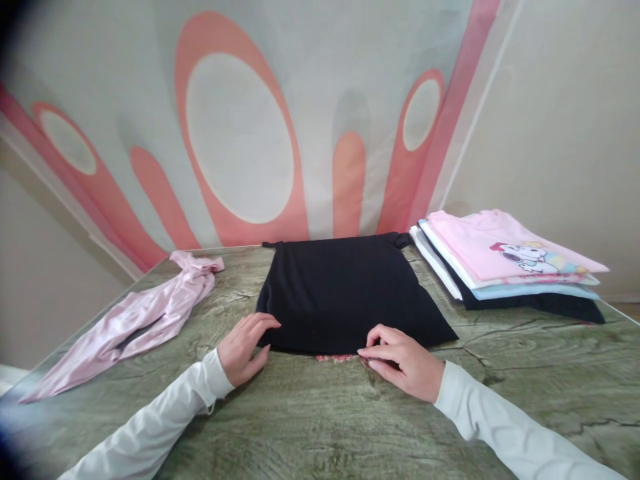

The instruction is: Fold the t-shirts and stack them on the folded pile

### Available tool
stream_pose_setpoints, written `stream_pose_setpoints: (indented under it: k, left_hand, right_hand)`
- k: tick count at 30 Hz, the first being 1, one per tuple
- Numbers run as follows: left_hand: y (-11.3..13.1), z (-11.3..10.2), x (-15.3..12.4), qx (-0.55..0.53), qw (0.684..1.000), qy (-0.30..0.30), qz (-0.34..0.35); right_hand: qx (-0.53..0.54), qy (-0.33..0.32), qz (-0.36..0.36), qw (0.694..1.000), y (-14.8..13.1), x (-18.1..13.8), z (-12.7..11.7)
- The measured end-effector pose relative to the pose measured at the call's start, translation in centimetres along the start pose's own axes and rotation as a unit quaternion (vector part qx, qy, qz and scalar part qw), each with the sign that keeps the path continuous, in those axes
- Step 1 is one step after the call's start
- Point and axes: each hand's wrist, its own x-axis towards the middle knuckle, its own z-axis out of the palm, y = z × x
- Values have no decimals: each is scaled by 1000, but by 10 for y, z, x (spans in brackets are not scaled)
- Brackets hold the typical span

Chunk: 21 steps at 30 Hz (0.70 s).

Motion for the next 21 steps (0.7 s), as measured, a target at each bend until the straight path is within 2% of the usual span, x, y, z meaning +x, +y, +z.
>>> stream_pose_setpoints:
  k: [3,10,16,21]
  left_hand:
    - [-12,-5,-8,27,999,-10,-30]
    - [-16,-1,-9,24,998,-36,-34]
    - [-26,-2,-12,43,995,-54,-76]
    - [-23,-12,-9,19,995,-14,-101]
  right_hand:
    - [4,-4,13,1000,-1,0,0]
    - [7,-2,14,1000,-2,1,0]
    - [8,-7,19,1000,-3,1,1]
    - [11,-1,15,1000,-3,1,0]
